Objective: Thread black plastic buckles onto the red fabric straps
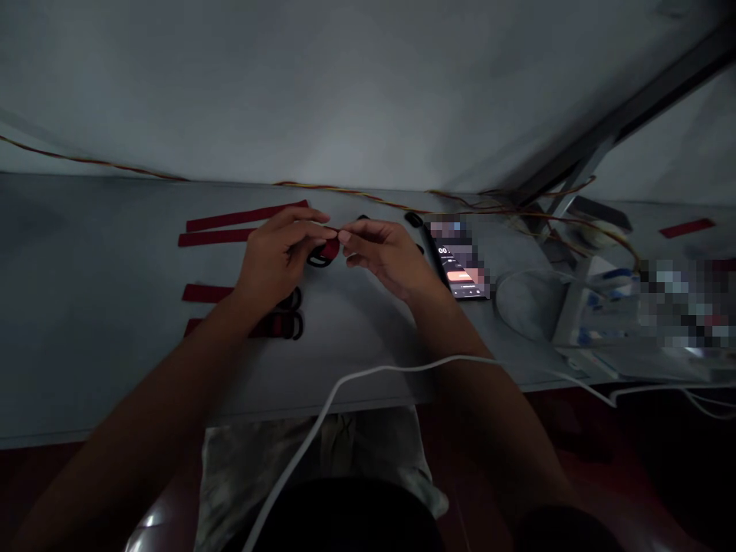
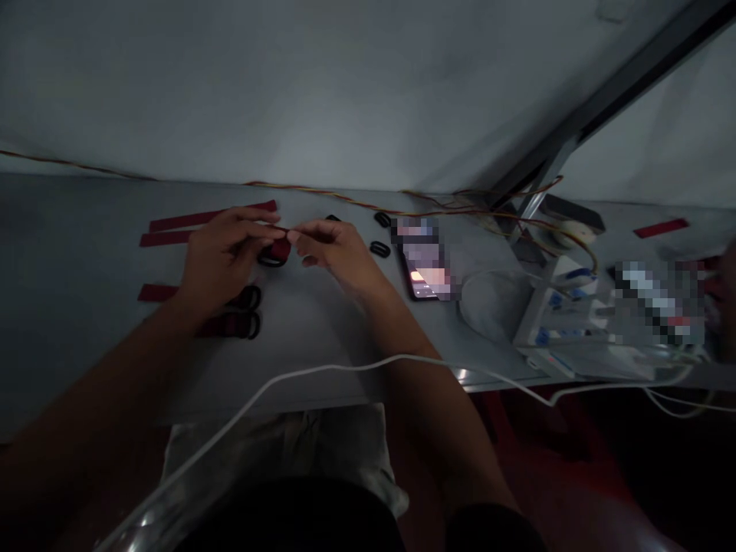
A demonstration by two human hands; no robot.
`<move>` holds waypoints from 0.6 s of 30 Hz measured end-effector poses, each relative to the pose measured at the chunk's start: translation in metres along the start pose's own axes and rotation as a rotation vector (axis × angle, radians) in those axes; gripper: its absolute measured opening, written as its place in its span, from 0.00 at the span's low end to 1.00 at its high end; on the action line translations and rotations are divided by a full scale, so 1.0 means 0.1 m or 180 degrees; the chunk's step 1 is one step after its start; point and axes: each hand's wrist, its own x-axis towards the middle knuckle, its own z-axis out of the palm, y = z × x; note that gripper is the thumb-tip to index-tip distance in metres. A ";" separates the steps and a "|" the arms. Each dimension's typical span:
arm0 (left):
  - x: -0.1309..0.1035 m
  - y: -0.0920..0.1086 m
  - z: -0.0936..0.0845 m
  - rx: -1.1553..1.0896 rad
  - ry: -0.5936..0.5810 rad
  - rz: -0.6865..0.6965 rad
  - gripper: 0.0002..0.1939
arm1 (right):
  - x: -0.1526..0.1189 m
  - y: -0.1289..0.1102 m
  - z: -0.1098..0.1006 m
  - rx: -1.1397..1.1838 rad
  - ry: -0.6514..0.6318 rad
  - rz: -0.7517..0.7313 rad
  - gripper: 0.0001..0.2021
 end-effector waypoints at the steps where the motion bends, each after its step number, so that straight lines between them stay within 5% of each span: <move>1: 0.00 0.00 -0.01 0.0043 -0.0004 0.0015 0.11 | 0.00 0.00 -0.01 -0.0004 -0.0067 0.0067 0.20; 8: 0.02 -0.04 -0.05 -0.0049 -0.0364 0.0023 0.11 | -0.01 0.02 -0.02 0.0088 -0.0175 0.0267 0.19; 18: -0.01 0.02 0.00 -0.0714 -0.0299 -0.0279 0.13 | 0.01 0.03 0.07 0.0070 0.0155 -0.0634 0.23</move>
